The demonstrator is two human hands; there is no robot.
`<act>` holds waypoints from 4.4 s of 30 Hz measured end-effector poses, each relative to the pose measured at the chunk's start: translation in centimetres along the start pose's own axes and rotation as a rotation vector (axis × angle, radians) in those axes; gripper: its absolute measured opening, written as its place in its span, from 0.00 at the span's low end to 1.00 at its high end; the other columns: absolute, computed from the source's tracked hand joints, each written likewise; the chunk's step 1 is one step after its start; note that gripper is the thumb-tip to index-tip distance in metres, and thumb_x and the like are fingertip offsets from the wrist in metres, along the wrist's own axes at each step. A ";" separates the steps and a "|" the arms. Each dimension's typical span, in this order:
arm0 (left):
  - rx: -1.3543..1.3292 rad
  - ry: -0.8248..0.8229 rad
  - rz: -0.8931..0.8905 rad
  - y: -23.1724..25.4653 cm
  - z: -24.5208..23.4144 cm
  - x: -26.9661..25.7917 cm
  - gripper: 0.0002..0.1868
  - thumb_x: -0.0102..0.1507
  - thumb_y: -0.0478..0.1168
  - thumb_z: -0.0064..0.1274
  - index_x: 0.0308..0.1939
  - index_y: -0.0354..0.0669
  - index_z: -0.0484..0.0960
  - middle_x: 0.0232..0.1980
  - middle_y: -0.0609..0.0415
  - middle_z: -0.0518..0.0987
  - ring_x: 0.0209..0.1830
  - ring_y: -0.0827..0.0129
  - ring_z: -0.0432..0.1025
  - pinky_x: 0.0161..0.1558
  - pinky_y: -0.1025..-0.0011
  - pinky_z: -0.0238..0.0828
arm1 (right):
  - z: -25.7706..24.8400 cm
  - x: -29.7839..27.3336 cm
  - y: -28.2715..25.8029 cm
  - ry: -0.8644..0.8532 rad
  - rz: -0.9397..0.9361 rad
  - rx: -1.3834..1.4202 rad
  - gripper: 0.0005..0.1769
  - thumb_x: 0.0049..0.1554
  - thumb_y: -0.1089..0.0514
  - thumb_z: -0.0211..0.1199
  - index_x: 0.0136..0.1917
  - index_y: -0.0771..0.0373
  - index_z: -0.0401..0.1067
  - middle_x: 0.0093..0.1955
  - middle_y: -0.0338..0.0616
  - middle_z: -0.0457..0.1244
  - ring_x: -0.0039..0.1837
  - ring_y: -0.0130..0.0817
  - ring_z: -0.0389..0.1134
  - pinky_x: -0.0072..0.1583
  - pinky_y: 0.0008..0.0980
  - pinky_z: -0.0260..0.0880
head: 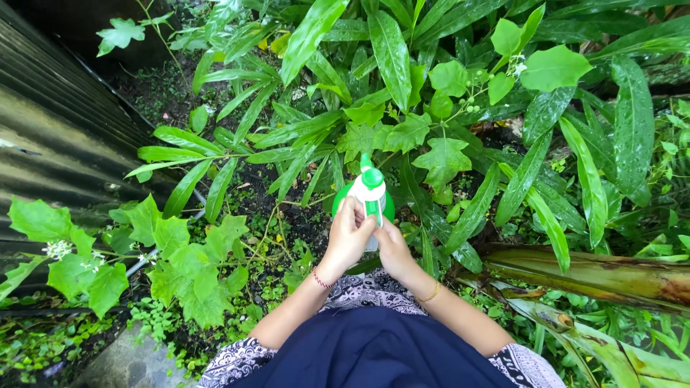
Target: Spraying water or liquid solution onto various plants in a garden using a hand-operated spray bottle.
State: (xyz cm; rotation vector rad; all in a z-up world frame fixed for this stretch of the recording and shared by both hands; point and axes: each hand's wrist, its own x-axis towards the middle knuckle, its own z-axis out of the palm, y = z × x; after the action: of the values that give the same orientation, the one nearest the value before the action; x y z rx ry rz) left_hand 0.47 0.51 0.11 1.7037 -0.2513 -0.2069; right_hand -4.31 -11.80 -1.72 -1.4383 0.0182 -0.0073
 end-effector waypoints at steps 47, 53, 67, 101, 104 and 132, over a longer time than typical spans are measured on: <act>0.003 -0.162 0.053 1.5 1.0 0.0 0.10 0.58 0.35 0.55 0.34 0.37 0.69 0.34 0.48 0.67 0.36 0.58 0.70 0.39 0.64 0.68 | -0.7 -2.3 0.5 0.154 -0.085 -0.072 0.17 0.67 0.58 0.45 0.60 0.64 0.72 0.54 0.44 0.68 0.57 0.32 0.66 0.65 0.46 0.65; 0.040 -0.192 0.110 2.4 1.5 0.2 0.09 0.57 0.35 0.55 0.32 0.38 0.68 0.33 0.49 0.65 0.34 0.56 0.67 0.40 0.61 0.66 | -0.7 -2.8 -0.2 0.195 -0.098 -0.069 0.17 0.68 0.59 0.43 0.61 0.65 0.71 0.56 0.46 0.67 0.59 0.34 0.65 0.67 0.48 0.63; -0.028 -0.346 0.084 3.4 4.5 0.8 0.08 0.58 0.34 0.54 0.33 0.38 0.70 0.34 0.51 0.66 0.35 0.60 0.68 0.39 0.66 0.68 | -2.9 -4.9 -0.1 0.362 -0.123 -0.096 0.15 0.67 0.59 0.47 0.58 0.65 0.72 0.54 0.46 0.68 0.58 0.34 0.65 0.66 0.48 0.62; -0.011 -0.425 0.063 3.8 8.1 3.1 0.11 0.58 0.37 0.56 0.32 0.38 0.70 0.33 0.49 0.68 0.34 0.57 0.72 0.35 0.65 0.72 | -4.7 -4.2 -2.5 0.524 -0.257 -0.129 0.12 0.67 0.59 0.50 0.44 0.62 0.71 0.39 0.38 0.63 0.44 0.28 0.62 0.50 0.35 0.69; -0.022 -0.405 0.030 3.9 7.7 3.1 0.11 0.58 0.37 0.56 0.33 0.37 0.70 0.33 0.48 0.68 0.34 0.58 0.72 0.33 0.67 0.73 | -4.6 -3.7 -2.4 0.507 -0.253 -0.108 0.13 0.66 0.58 0.50 0.43 0.62 0.71 0.36 0.39 0.62 0.40 0.29 0.62 0.47 0.34 0.69; -0.253 -0.037 -0.127 1.1 0.1 0.9 0.08 0.58 0.30 0.52 0.33 0.34 0.67 0.34 0.49 0.64 0.12 0.69 0.70 0.17 0.75 0.71 | 0.5 0.7 -0.9 0.106 -0.057 -0.081 0.14 0.64 0.58 0.47 0.42 0.62 0.72 0.27 0.45 0.63 0.33 0.33 0.64 0.39 0.33 0.68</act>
State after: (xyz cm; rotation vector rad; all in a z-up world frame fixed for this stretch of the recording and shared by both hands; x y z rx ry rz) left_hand 1.28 -0.05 1.22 1.4665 -0.1382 -0.3499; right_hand -3.63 -11.46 -0.74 -1.5180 0.0652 -0.1308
